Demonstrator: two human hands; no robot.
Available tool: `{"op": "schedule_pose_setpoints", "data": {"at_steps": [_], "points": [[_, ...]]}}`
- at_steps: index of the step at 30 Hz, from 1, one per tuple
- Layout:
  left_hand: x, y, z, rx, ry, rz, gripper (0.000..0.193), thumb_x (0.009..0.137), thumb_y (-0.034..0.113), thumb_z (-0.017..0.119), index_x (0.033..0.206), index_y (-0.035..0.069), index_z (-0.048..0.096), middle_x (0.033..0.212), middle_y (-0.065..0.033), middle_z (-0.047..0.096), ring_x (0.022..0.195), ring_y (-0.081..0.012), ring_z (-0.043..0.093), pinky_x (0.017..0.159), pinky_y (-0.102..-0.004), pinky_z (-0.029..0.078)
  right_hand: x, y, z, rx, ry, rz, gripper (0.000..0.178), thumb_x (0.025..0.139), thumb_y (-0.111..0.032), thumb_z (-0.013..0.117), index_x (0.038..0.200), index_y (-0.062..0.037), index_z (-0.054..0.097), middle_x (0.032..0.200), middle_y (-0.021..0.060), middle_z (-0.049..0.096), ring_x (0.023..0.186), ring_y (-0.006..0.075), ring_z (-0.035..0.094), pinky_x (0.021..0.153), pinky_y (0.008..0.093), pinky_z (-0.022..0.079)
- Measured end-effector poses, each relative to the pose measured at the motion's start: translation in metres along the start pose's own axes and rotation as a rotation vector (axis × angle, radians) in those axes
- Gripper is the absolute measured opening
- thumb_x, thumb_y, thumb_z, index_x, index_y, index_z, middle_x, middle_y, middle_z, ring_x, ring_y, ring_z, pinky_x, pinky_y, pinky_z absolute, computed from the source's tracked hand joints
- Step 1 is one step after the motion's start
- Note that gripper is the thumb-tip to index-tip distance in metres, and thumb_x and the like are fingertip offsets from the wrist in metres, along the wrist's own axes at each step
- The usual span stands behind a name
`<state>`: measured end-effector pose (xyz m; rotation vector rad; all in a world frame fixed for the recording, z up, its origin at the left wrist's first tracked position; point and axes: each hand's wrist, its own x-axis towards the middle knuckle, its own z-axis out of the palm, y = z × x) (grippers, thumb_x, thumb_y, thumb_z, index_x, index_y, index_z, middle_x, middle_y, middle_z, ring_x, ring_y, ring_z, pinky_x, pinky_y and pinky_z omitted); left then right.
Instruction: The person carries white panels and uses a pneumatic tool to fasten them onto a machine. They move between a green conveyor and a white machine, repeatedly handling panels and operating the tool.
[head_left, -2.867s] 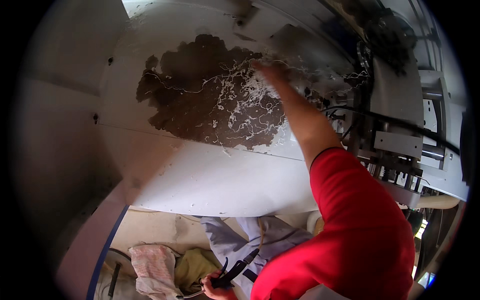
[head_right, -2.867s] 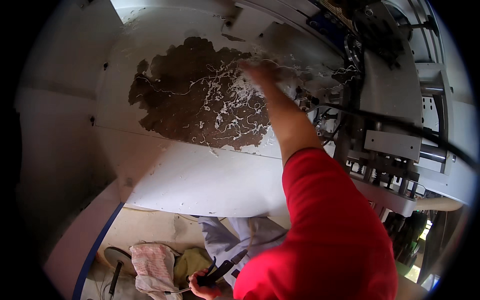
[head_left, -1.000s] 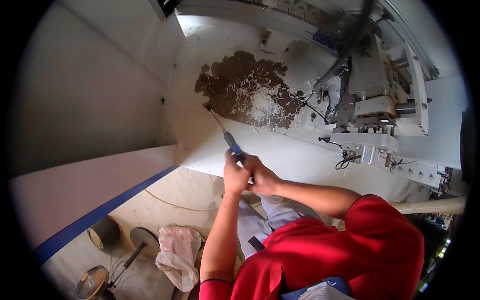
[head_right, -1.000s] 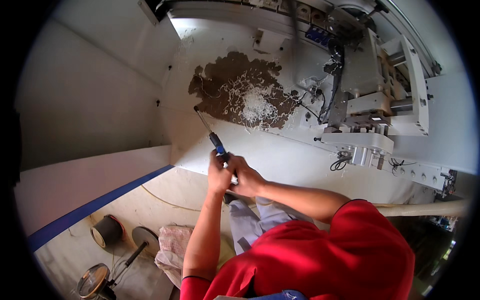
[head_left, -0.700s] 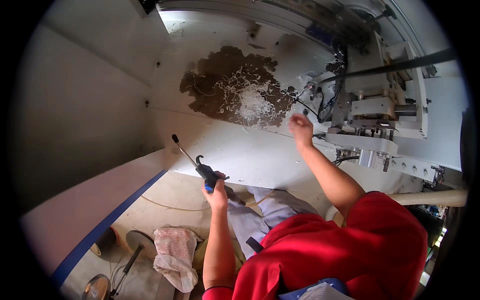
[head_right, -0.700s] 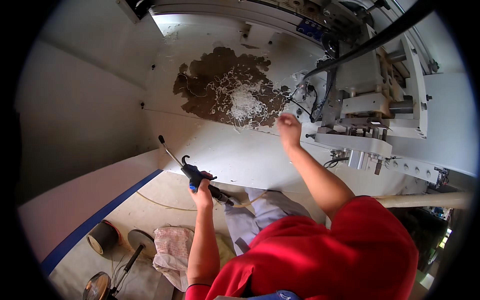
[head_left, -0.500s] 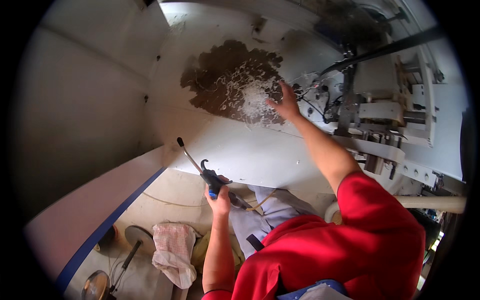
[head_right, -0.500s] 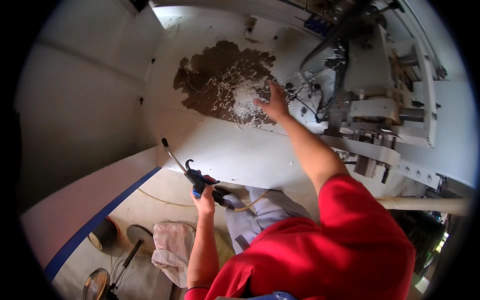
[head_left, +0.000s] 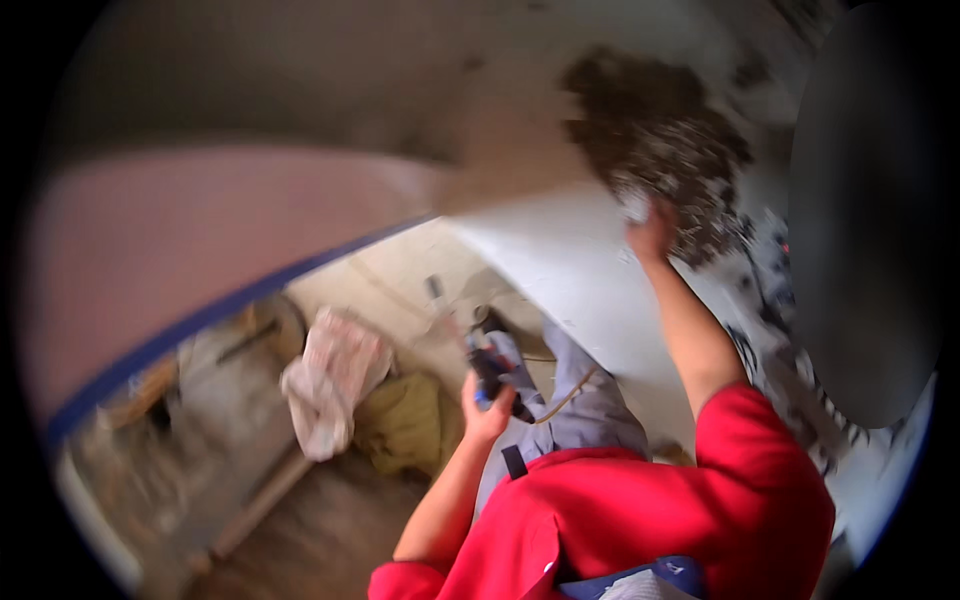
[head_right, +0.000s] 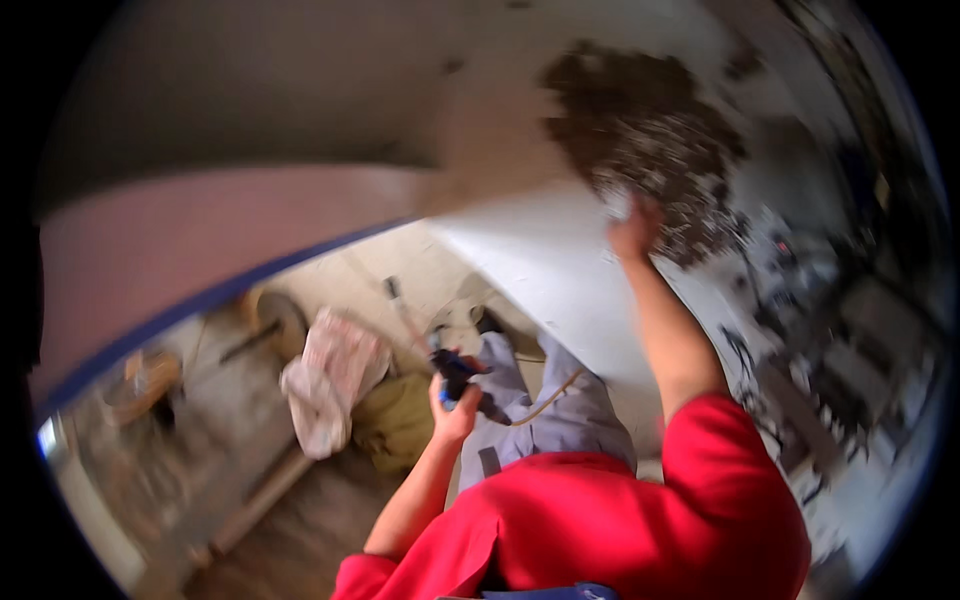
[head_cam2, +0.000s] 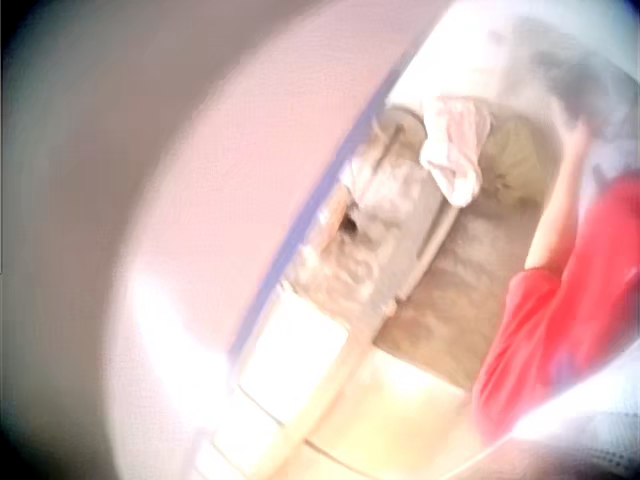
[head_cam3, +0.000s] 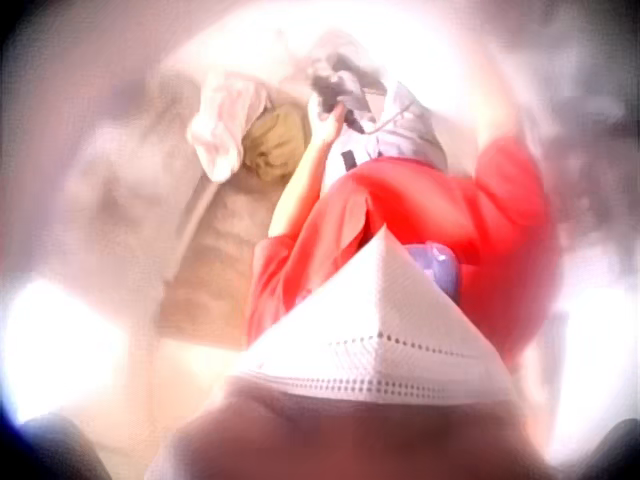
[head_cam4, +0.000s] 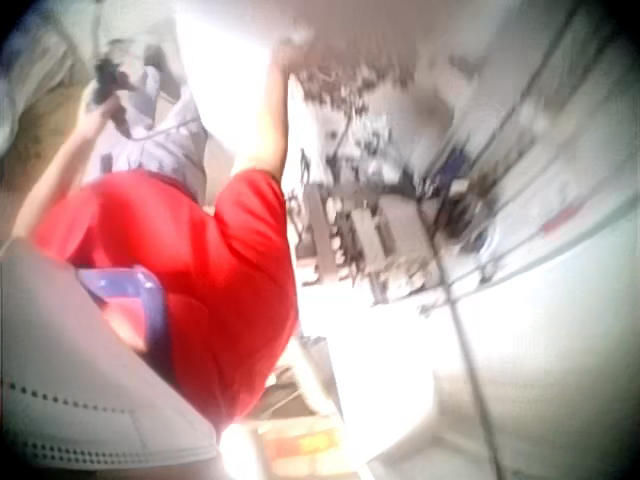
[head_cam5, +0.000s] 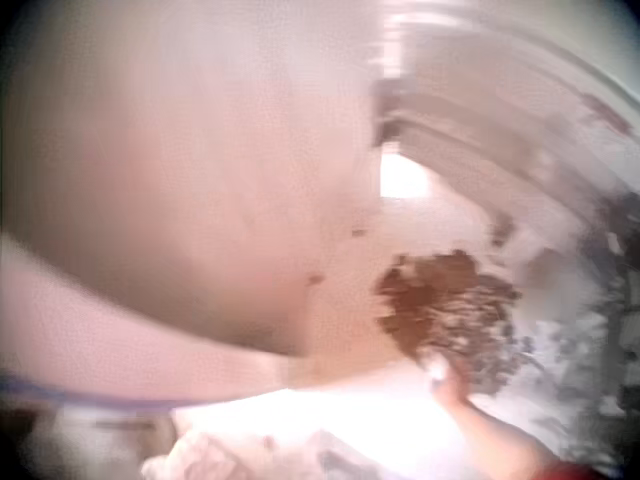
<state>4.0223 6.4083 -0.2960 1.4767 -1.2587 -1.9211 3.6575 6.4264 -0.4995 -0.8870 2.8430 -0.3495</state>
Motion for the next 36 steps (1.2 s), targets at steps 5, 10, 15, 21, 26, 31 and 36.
{"op": "schedule_pose_setpoints", "data": {"at_steps": [5,10,15,21,26,31,36], "points": [[-0.039,0.020,-0.046,0.135,0.173,0.229,0.052,0.073,-0.001,0.054,0.124,0.003,0.046,0.095,-0.0031,0.055,0.082,-0.0106,0.051,0.077,-0.0249,0.044,-0.041,-0.062,0.023,0.426,-0.290,0.016,0.046,0.067,-0.004,0.061,0.113,0.0027,0.060,0.109,0.0239,0.063,0.105,0.0389,0.059,0.093,0.0404,0.045],[-0.116,0.026,-0.104,-0.280,0.565,0.137,0.048,0.069,-0.004,0.051,0.117,0.002,0.048,0.095,-0.0041,0.057,0.082,-0.0133,0.053,0.085,-0.0276,0.044,-0.136,-0.221,0.024,0.809,-0.808,-0.049,0.046,0.069,0.002,0.067,0.114,0.0029,0.057,0.102,0.0096,0.065,0.092,0.0204,0.062,0.083,0.0323,0.049],[-0.179,-0.030,-0.190,-0.276,0.903,0.302,0.031,0.068,0.003,0.051,0.099,0.003,0.054,0.092,-0.0050,0.059,0.091,-0.0181,0.055,0.102,-0.0329,0.034,-0.310,-0.454,-0.060,0.975,-1.345,-0.291,0.044,0.068,0.005,0.063,0.111,-0.0006,0.057,0.094,0.0036,0.061,0.083,0.0140,0.058,0.078,0.0291,0.047],[-0.244,-0.079,-0.270,-0.554,1.265,0.266,0.034,0.068,0.002,0.050,0.102,0.000,0.051,0.092,-0.0078,0.061,0.094,-0.0198,0.059,0.110,-0.0369,0.025,-0.530,-0.644,-0.112,0.904,-1.721,-0.611,0.046,0.068,0.004,0.066,0.113,0.0011,0.056,0.098,0.0030,0.062,0.087,0.0117,0.058,0.079,0.0268,0.046],[-0.254,-0.097,-0.281,-0.704,1.380,0.276,0.039,0.069,0.000,0.048,0.108,0.000,0.047,0.097,-0.0088,0.059,0.097,-0.0203,0.057,0.106,-0.0363,0.032,-0.636,-0.712,-0.117,0.803,-1.798,-0.922,0.050,0.071,0.003,0.068,0.119,0.0024,0.053,0.105,0.0045,0.062,0.093,0.0121,0.059,0.085,0.0271,0.046],[-0.263,-0.097,-0.316,-0.879,1.538,0.271,0.039,0.069,0.000,0.047,0.108,0.000,0.047,0.097,-0.0086,0.059,0.096,-0.0199,0.056,0.103,-0.0351,0.035,-0.726,-0.757,-0.076,0.428,-1.640,-1.354,0.061,0.073,-0.014,0.074,0.126,0.0033,0.049,0.115,0.0113,0.061,0.104,0.0195,0.058,0.091,0.0307,0.043],[-0.264,-0.088,-0.350,-0.911,1.594,0.232,0.039,0.070,0.000,0.048,0.108,0.000,0.047,0.098,-0.0086,0.058,0.096,-0.0194,0.056,0.102,-0.0358,0.036,-0.745,-0.778,0.013,-0.041,-1.440,-1.471,0.082,0.071,-0.032,0.078,0.135,0.0034,0.041,0.129,0.0230,0.053,0.120,0.0318,0.051,0.101,0.0362,0.038]]}}
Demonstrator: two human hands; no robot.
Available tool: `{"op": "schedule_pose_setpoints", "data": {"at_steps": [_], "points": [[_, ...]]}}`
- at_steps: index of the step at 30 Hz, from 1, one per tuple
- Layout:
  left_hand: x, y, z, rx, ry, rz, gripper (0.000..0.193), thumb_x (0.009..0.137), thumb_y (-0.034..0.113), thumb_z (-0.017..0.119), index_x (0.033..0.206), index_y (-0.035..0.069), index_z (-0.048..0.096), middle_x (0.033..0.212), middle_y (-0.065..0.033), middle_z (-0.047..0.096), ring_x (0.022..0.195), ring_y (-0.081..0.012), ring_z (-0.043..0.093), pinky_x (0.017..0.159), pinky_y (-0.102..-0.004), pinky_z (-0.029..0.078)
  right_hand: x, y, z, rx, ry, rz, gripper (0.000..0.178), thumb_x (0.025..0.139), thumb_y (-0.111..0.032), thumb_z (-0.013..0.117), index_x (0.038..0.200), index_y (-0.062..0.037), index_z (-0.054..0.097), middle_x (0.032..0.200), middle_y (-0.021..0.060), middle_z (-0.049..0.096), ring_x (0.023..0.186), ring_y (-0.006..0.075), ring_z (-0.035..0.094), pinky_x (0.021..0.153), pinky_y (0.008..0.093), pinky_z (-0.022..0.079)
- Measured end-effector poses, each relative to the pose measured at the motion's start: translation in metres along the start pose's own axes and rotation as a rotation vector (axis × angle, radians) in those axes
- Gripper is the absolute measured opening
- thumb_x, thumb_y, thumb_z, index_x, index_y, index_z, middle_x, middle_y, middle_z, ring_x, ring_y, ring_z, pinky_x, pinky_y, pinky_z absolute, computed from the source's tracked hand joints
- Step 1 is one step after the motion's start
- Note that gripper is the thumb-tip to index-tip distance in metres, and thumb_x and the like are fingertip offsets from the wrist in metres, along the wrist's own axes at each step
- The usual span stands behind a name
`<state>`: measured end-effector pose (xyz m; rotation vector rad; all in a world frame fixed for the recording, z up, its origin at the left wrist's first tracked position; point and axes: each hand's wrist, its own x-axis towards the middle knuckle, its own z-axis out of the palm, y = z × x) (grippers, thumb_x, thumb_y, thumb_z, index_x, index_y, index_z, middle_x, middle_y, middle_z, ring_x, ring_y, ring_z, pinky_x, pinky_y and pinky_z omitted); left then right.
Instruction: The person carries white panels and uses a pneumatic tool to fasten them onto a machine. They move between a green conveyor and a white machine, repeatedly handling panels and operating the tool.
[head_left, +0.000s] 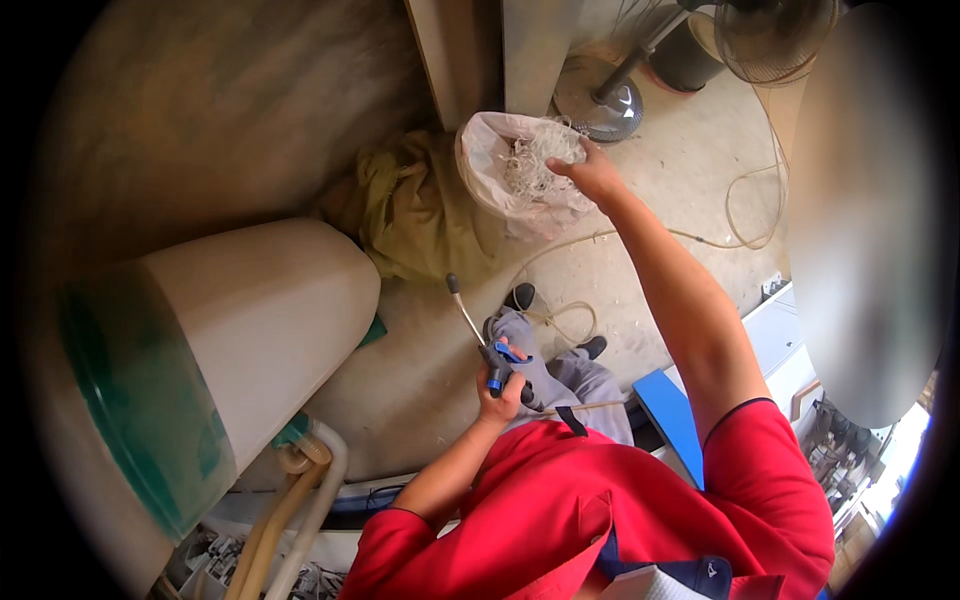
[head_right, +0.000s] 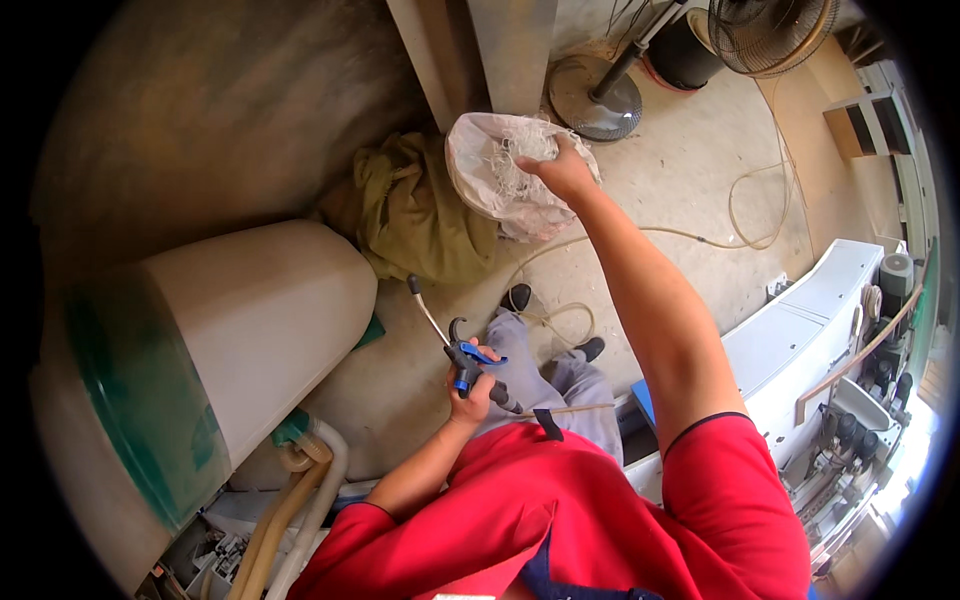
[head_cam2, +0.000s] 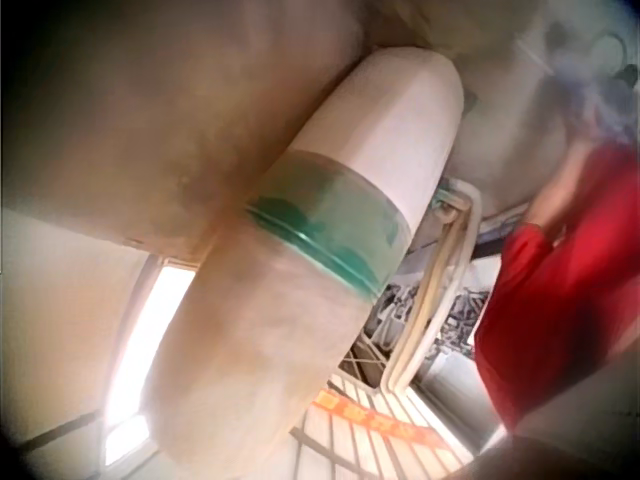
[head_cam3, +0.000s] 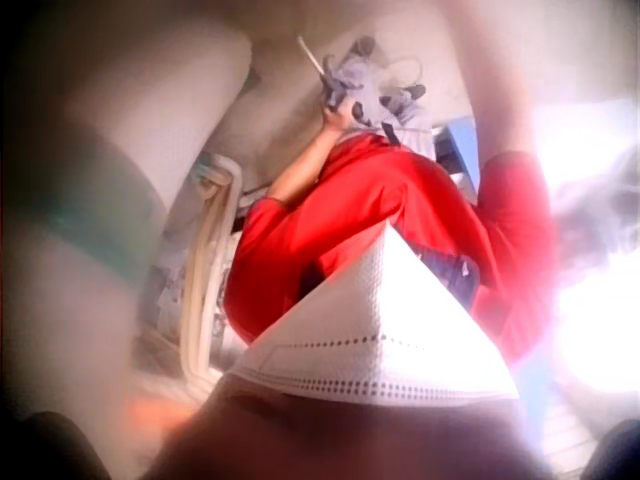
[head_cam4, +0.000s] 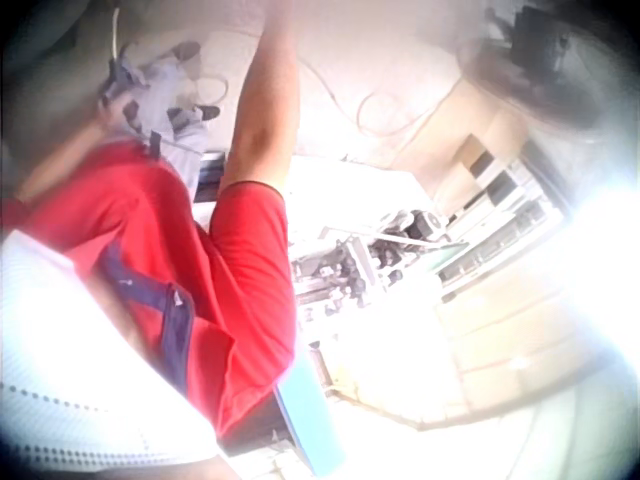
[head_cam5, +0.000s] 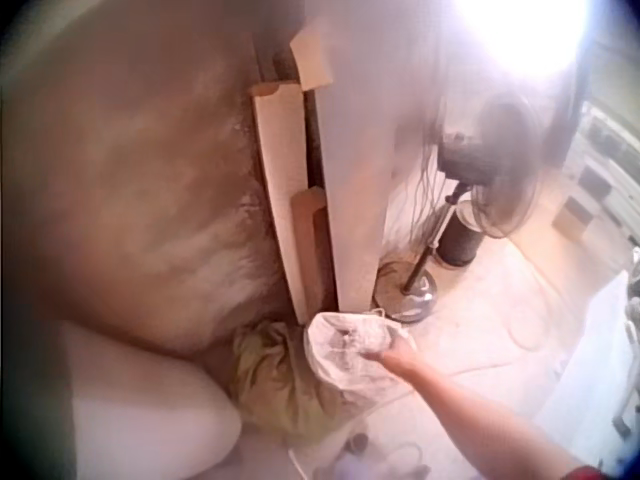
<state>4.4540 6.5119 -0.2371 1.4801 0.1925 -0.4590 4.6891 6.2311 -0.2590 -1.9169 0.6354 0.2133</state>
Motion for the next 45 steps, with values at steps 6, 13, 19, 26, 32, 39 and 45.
{"op": "schedule_pose_setpoints", "data": {"at_steps": [6,13,19,26,32,39,45], "points": [[0.037,-0.001,0.066,-0.032,0.020,0.043,0.037,0.070,0.000,0.049,0.107,0.000,0.047,0.098,-0.0082,0.058,0.097,-0.0200,0.057,0.106,-0.0365,0.032,-0.036,0.097,-0.063,0.104,-0.127,0.028,0.053,0.083,-0.010,0.065,0.132,0.0030,0.047,0.119,0.0184,0.061,0.101,0.0212,0.062,0.081,0.0312,0.051],[0.113,0.009,0.252,0.212,-0.242,0.200,0.043,0.071,-0.001,0.050,0.113,-0.002,0.046,0.098,-0.0088,0.058,0.099,-0.0206,0.057,0.106,-0.0371,0.032,-0.155,0.383,-0.250,0.118,-0.003,0.506,0.040,0.077,-0.016,0.069,0.112,0.0036,0.063,0.094,0.0161,0.070,0.081,0.0189,0.067,0.074,0.0315,0.053],[0.157,0.045,0.524,0.238,-0.658,0.348,0.054,0.071,-0.004,0.051,0.124,-0.005,0.041,0.100,-0.0113,0.059,0.100,-0.0206,0.056,0.099,-0.0368,0.040,-0.212,0.470,-0.454,0.370,0.371,0.834,0.033,0.084,-0.025,0.067,0.099,0.0033,0.068,0.083,0.0099,0.068,0.070,0.0165,0.062,0.064,0.0305,0.050],[0.178,0.115,0.865,0.388,-1.428,0.757,0.044,0.065,-0.005,0.053,0.109,-0.001,0.054,0.092,-0.0123,0.059,0.082,-0.0262,0.060,0.076,-0.0326,0.049,-0.185,0.502,-0.730,0.883,1.038,0.642,0.031,0.092,-0.035,0.057,0.097,-0.0046,0.063,0.091,0.0054,0.066,0.081,0.0143,0.062,0.069,0.0294,0.049],[0.209,0.084,1.071,0.650,-1.808,0.497,0.050,0.067,0.007,0.059,0.117,0.003,0.052,0.096,-0.0165,0.059,0.088,-0.0362,0.059,0.078,-0.0383,0.049,-0.148,0.505,-0.974,1.283,1.506,0.041,0.021,0.093,-0.023,0.055,0.105,-0.0062,0.059,0.101,0.0080,0.065,0.085,0.0168,0.062,0.072,0.0297,0.051],[0.250,0.104,1.330,1.048,-1.995,0.625,0.044,0.068,0.014,0.062,0.110,0.006,0.052,0.084,-0.0205,0.062,0.082,-0.0421,0.059,0.070,-0.0477,0.048,-0.110,0.449,-1.187,1.269,1.497,-0.222,0.020,0.092,-0.022,0.057,0.103,-0.0063,0.059,0.105,0.0093,0.064,0.086,0.0190,0.063,0.075,0.0324,0.051],[0.282,0.131,1.548,1.239,-2.223,0.814,0.046,0.067,0.015,0.062,0.111,0.007,0.051,0.086,-0.0211,0.062,0.084,-0.0413,0.059,0.071,-0.0486,0.047,-0.104,0.527,-1.311,0.565,1.801,0.195,0.021,0.088,-0.014,0.059,0.086,0.0036,0.070,0.081,0.0070,0.069,0.078,0.0105,0.062,0.075,0.0240,0.047]]}}
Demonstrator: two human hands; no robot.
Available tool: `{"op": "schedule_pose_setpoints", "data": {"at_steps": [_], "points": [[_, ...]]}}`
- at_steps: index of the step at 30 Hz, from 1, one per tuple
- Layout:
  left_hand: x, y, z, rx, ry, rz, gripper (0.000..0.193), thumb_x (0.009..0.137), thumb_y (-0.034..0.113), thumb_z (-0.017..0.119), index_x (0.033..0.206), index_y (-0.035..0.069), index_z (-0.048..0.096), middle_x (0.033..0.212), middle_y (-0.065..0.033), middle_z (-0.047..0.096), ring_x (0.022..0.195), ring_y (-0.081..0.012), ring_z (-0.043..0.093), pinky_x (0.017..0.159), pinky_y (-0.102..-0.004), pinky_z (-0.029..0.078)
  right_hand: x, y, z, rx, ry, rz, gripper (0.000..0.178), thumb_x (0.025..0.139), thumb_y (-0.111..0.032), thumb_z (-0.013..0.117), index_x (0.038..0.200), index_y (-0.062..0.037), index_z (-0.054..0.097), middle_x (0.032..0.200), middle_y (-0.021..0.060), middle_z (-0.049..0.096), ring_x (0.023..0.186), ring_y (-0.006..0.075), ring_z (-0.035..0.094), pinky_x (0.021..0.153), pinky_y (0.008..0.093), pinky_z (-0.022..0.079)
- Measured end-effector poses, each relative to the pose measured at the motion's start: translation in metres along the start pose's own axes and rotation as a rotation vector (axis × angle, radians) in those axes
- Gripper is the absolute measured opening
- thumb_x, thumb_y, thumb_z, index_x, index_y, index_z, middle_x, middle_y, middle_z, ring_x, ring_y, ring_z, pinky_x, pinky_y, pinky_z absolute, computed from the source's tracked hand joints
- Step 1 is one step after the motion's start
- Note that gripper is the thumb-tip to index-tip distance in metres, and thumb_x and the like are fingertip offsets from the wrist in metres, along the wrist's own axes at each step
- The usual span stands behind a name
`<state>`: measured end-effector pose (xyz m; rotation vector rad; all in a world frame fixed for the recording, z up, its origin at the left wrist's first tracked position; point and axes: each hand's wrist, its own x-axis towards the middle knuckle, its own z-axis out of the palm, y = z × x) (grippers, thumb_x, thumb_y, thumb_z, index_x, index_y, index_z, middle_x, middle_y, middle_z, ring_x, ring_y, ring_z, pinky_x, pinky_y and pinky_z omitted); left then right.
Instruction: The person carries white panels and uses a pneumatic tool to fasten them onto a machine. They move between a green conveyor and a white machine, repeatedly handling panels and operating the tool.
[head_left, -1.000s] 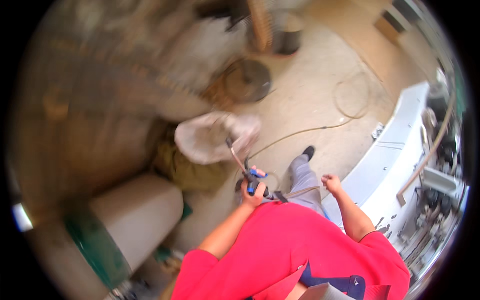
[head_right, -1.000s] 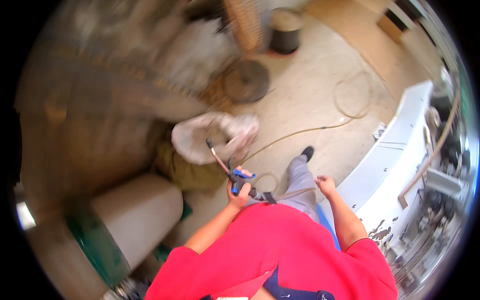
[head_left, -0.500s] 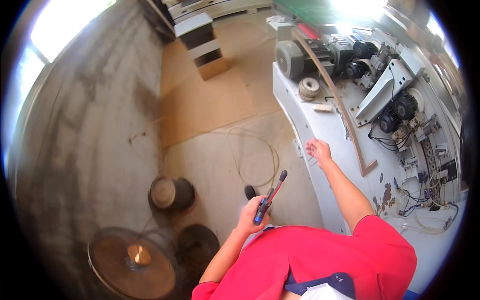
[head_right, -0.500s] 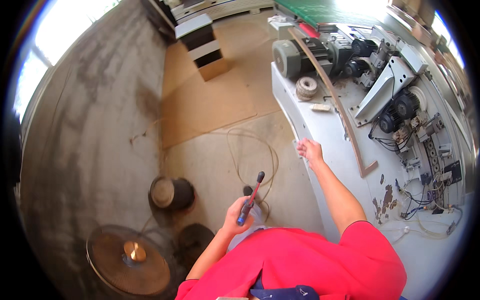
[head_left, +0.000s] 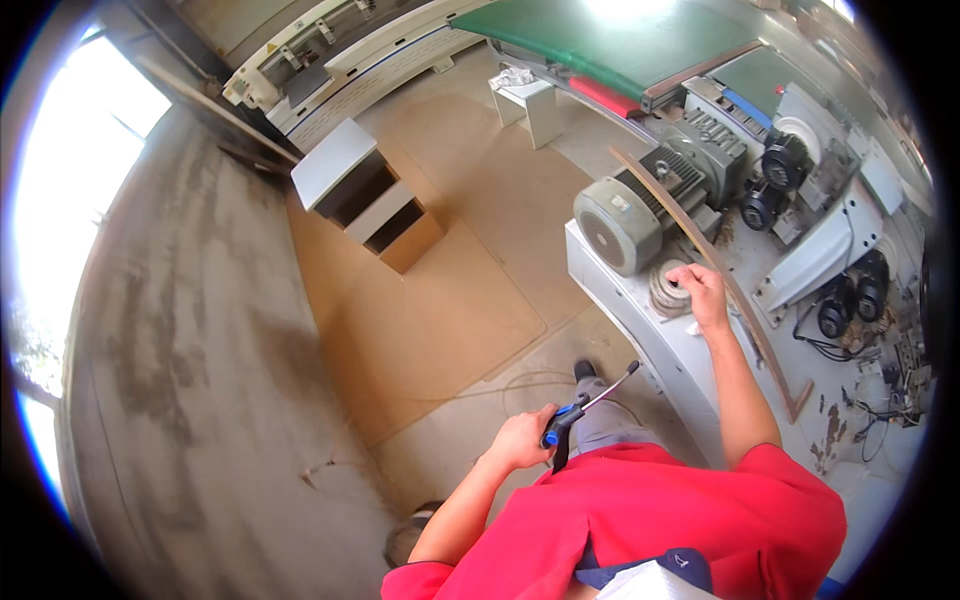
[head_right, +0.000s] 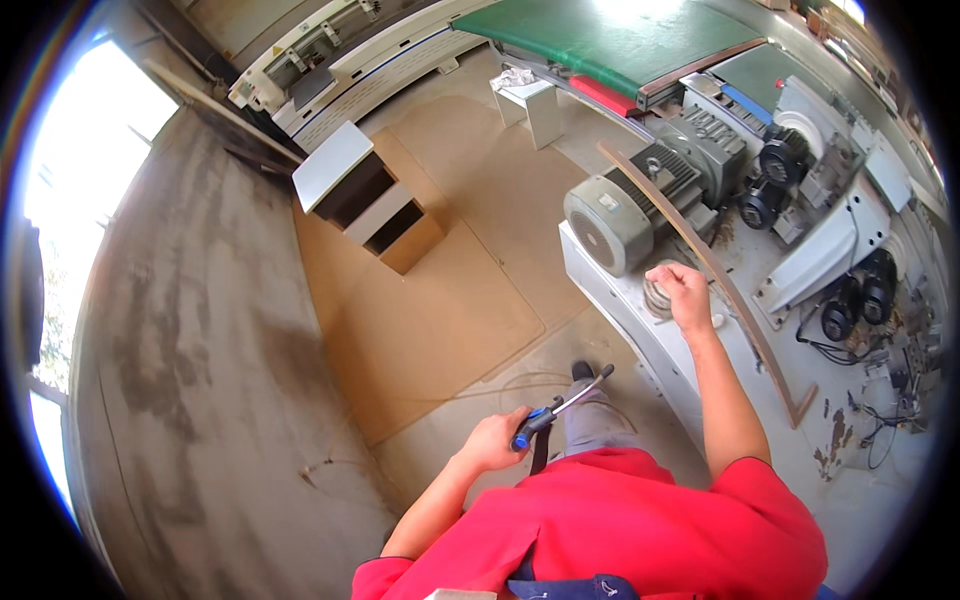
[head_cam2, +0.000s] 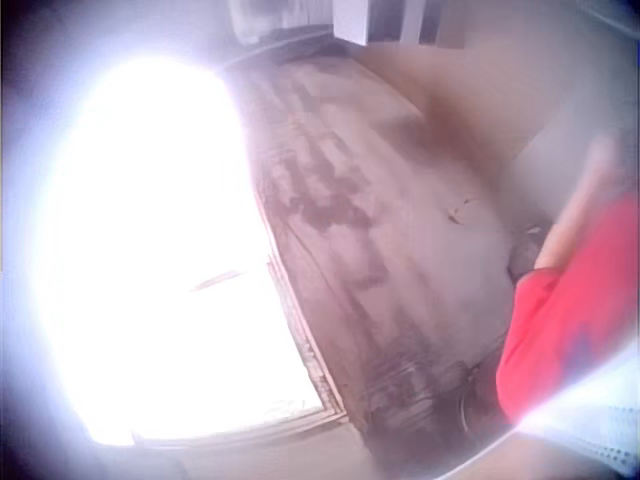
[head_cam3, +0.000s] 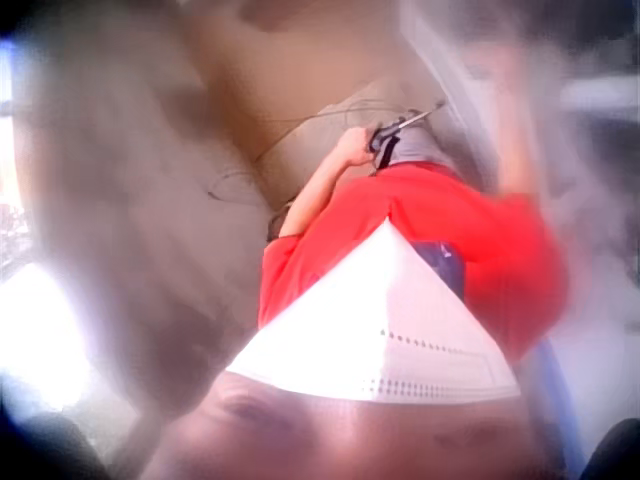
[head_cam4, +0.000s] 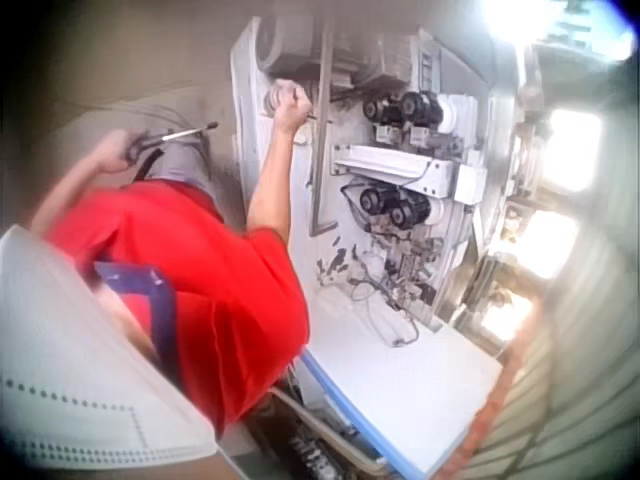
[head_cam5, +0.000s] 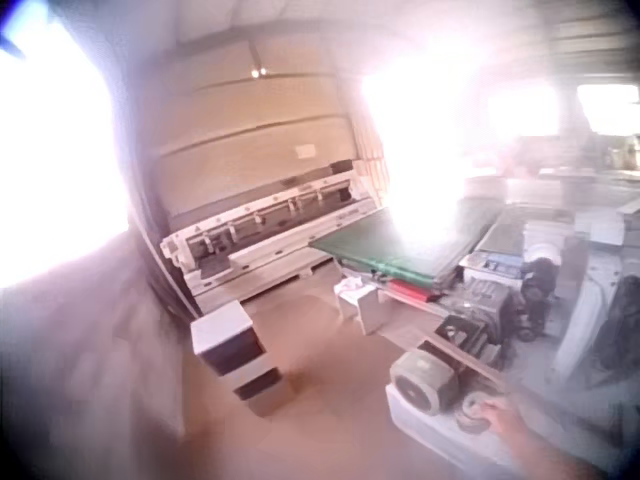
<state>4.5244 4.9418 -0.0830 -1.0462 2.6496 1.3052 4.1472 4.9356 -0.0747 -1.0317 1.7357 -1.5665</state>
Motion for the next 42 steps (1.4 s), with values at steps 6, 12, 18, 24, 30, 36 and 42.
{"op": "schedule_pose_setpoints", "data": {"at_steps": [6,12,18,24,30,36,42], "points": [[0.159,-0.085,-0.138,-0.117,-0.051,0.121,0.056,0.063,0.014,0.063,0.118,0.007,0.051,0.096,-0.0212,0.061,0.092,-0.0409,0.057,0.077,-0.0445,0.048,0.195,0.034,0.116,-0.047,-0.135,-0.094,0.016,0.085,-0.011,0.062,0.088,0.0030,0.069,0.087,0.0077,0.070,0.081,0.0119,0.063,0.075,0.0265,0.049],[0.295,-0.098,-0.296,-0.222,-0.167,0.202,0.049,0.061,0.016,0.063,0.108,0.003,0.059,0.084,-0.0198,0.063,0.080,-0.0380,0.061,0.072,-0.0389,0.048,0.422,0.035,0.231,-0.120,-0.287,-0.061,0.015,0.082,-0.017,0.065,0.089,-0.0046,0.070,0.082,0.0072,0.070,0.076,0.0154,0.065,0.070,0.0293,0.050],[0.428,-0.092,-0.441,-0.046,-0.313,0.436,0.052,0.062,0.013,0.063,0.113,0.004,0.060,0.080,-0.0203,0.062,0.073,-0.0351,0.061,0.067,-0.0361,0.049,0.634,0.045,0.236,-0.176,-0.019,0.071,0.018,0.077,-0.022,0.066,0.084,-0.0062,0.072,0.081,0.0100,0.070,0.075,0.0191,0.065,0.070,0.0330,0.050],[0.552,-0.130,-0.551,-0.020,-0.436,0.551,0.048,0.062,0.007,0.063,0.110,0.006,0.060,0.082,-0.0187,0.061,0.076,-0.0391,0.059,0.065,-0.0402,0.048,0.761,0.093,0.175,0.155,0.534,0.415,0.022,0.079,-0.024,0.067,0.087,-0.0046,0.068,0.079,0.0067,0.067,0.070,0.0189,0.062,0.067,0.0350,0.050],[0.665,-0.148,-0.641,-0.023,-0.571,0.681,0.040,0.064,0.005,0.059,0.104,0.003,0.061,0.070,-0.0153,0.056,0.060,-0.0292,0.054,0.062,-0.0323,0.048,0.789,0.051,0.158,0.501,0.995,0.541,0.021,0.081,-0.020,0.063,0.097,-0.0068,0.062,0.094,0.0068,0.066,0.086,0.0198,0.060,0.075,0.0361,0.048],[0.764,-0.121,-0.695,-0.020,-0.839,0.757,0.039,0.063,0.005,0.061,0.102,0.004,0.061,0.072,-0.0135,0.057,0.061,-0.0256,0.055,0.062,-0.0298,0.046,0.815,0.032,0.125,0.722,1.257,0.418,0.016,0.082,-0.018,0.059,0.090,-0.0048,0.063,0.088,0.0091,0.066,0.077,0.0215,0.061,0.071,0.0373,0.049],[0.852,-0.105,-0.678,-0.024,-0.693,0.748,0.034,0.065,-0.002,0.054,0.099,0.002,0.060,0.069,-0.0108,0.051,0.059,-0.0202,0.046,0.060,-0.0279,0.043,0.869,0.041,0.076,0.983,1.429,0.317,0.015,0.083,-0.016,0.057,0.087,-0.0029,0.062,0.087,0.0119,0.064,0.078,0.0244,0.060,0.072,0.0398,0.050]]}}
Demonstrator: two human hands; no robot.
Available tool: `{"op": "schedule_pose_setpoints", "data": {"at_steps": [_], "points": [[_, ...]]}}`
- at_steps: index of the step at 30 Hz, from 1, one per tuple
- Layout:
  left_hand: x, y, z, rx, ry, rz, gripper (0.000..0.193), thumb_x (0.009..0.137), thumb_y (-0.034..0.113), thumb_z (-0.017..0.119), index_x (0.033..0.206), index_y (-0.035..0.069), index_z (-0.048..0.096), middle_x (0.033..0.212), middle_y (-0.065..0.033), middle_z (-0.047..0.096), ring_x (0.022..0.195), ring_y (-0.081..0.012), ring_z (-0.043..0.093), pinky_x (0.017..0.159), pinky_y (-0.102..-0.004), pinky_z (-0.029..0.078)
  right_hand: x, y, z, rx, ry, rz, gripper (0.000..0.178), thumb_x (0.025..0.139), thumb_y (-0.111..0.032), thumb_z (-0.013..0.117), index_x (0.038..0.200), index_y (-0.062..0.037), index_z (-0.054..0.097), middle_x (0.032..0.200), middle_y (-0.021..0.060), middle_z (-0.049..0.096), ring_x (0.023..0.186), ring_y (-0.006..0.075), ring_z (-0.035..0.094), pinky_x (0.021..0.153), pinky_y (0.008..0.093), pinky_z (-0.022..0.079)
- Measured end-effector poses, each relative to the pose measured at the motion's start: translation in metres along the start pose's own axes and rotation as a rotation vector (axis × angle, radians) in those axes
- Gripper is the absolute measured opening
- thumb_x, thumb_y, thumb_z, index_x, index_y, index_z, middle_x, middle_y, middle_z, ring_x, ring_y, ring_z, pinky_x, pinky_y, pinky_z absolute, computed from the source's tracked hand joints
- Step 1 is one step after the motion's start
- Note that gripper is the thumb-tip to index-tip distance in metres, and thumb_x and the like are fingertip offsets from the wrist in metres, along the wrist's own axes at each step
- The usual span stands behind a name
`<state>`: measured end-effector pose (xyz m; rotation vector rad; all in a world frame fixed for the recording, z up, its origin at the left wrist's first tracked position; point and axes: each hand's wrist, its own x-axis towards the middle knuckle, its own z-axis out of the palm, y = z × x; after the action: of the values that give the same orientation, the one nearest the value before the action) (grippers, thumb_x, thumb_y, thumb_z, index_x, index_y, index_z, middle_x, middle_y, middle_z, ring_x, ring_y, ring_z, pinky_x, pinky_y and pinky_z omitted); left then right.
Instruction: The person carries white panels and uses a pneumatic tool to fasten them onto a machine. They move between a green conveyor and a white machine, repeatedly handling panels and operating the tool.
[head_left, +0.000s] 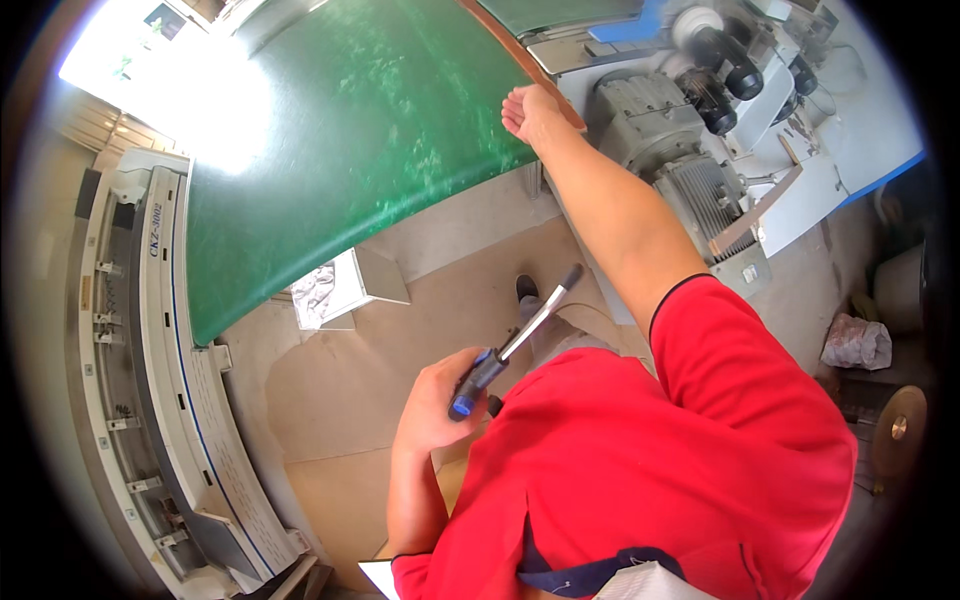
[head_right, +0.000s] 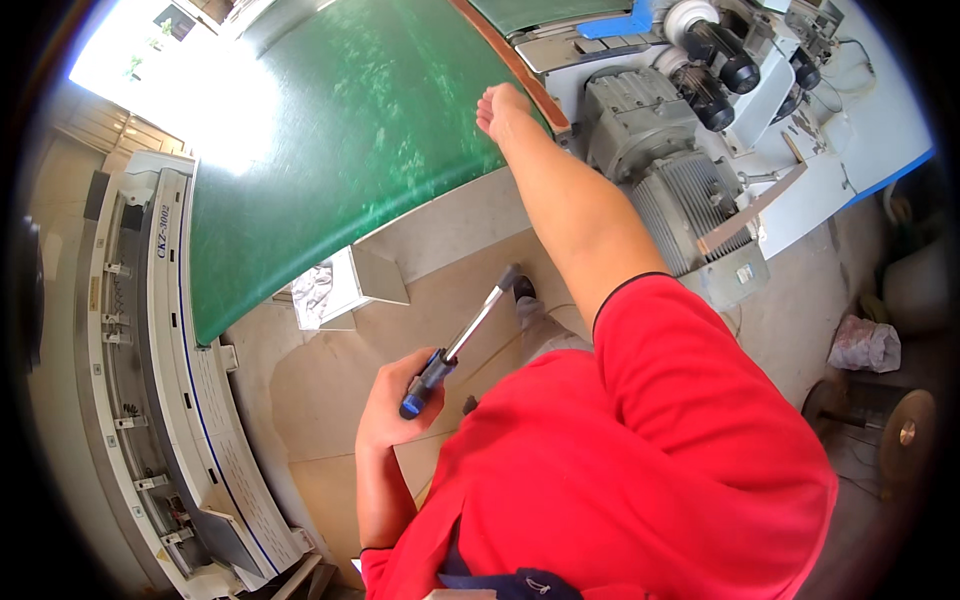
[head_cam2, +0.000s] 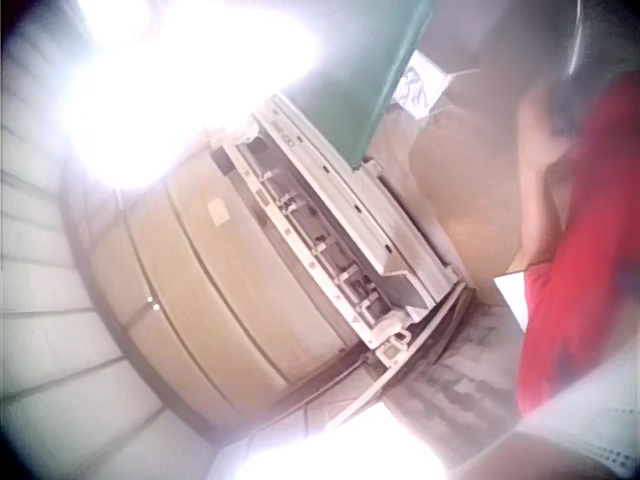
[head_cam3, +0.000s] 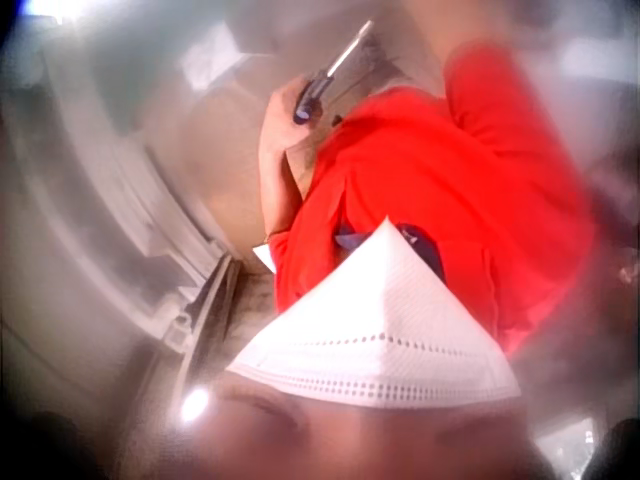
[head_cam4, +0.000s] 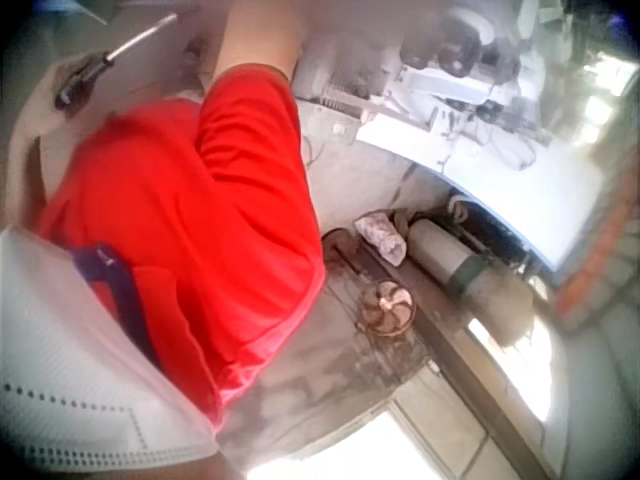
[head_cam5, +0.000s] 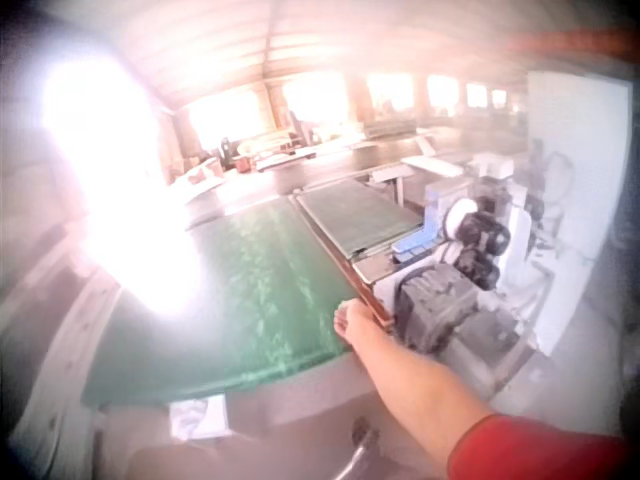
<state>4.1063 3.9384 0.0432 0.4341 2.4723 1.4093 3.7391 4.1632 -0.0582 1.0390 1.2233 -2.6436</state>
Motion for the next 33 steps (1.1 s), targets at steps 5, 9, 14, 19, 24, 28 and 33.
{"op": "schedule_pose_setpoints", "data": {"at_steps": [5,9,14,19,24,28,33], "points": [[0.074,-0.025,-0.050,0.044,-0.168,-0.098,0.041,0.061,0.002,0.060,0.102,0.001,0.060,0.080,-0.0159,0.059,0.071,-0.0346,0.058,0.066,-0.0348,0.047,0.063,-0.010,0.072,-0.006,0.024,-0.003,0.012,0.081,-0.014,0.057,0.083,-0.0033,0.062,0.081,0.0107,0.064,0.069,0.0231,0.060,0.066,0.0390,0.050],[0.139,-0.023,-0.094,0.035,-0.120,-0.095,0.040,0.062,0.001,0.060,0.102,0.002,0.061,0.077,-0.0147,0.058,0.068,-0.0319,0.056,0.064,-0.0338,0.047,0.103,-0.026,0.137,-0.066,-0.004,-0.064,0.009,0.077,-0.011,0.058,0.079,-0.0033,0.062,0.075,0.0090,0.063,0.063,0.0209,0.058,0.062,0.0378,0.050],[0.200,-0.033,-0.123,0.086,-0.197,0.004,0.045,0.061,0.004,0.062,0.107,0.005,0.061,0.082,-0.0173,0.063,0.078,-0.0366,0.061,0.069,-0.0381,0.049,0.128,-0.043,0.191,-0.092,-0.016,-0.086,0.006,0.075,-0.009,0.058,0.076,-0.0033,0.061,0.072,0.0074,0.062,0.060,0.0182,0.056,0.059,0.0344,0.049],[0.255,-0.052,-0.161,0.073,-0.365,0.067,0.047,0.061,0.006,0.064,0.108,0.006,0.061,0.082,-0.0177,0.063,0.077,-0.0381,0.060,0.067,-0.0403,0.048,0.159,-0.060,0.195,-0.167,0.079,-0.191,0.007,0.075,-0.008,0.058,0.070,-0.0024,0.060,0.065,0.0062,0.059,0.054,0.0156,0.053,0.049,0.0314,0.043],[0.300,-0.068,-0.189,0.127,-0.368,0.115,0.046,0.061,0.008,0.065,0.106,0.006,0.061,0.080,-0.0192,0.062,0.075,-0.0385,0.060,0.066,-0.0418,0.048,0.176,-0.066,0.181,-0.129,0.201,-0.253,0.011,0.076,-0.008,0.060,0.067,-0.0027,0.059,0.062,0.0052,0.057,0.052,0.0143,0.051,0.045,0.0300,0.039],[0.319,-0.076,-0.218,0.129,-0.423,0.158,0.045,0.063,0.010,0.064,0.107,0.004,0.060,0.082,-0.0198,0.063,0.078,-0.0391,0.061,0.068,-0.0429,0.048,0.204,-0.059,0.160,-0.197,0.259,-0.315,0.008,0.078,-0.013,0.064,0.076,-0.0048,0.062,0.067,0.0040,0.061,0.056,0.0133,0.056,0.046,0.0276,0.043],[0.324,-0.084,-0.260,0.133,-0.498,0.340,0.042,0.064,0.012,0.063,0.106,0.004,0.060,0.082,-0.0213,0.062,0.076,-0.0404,0.060,0.067,-0.0411,0.048,0.225,-0.047,0.146,-0.260,0.340,-0.346,0.012,0.080,-0.015,0.063,0.071,-0.0074,0.060,0.063,0.0018,0.057,0.052,0.0111,0.052,0.043,0.0257,0.040]]}}
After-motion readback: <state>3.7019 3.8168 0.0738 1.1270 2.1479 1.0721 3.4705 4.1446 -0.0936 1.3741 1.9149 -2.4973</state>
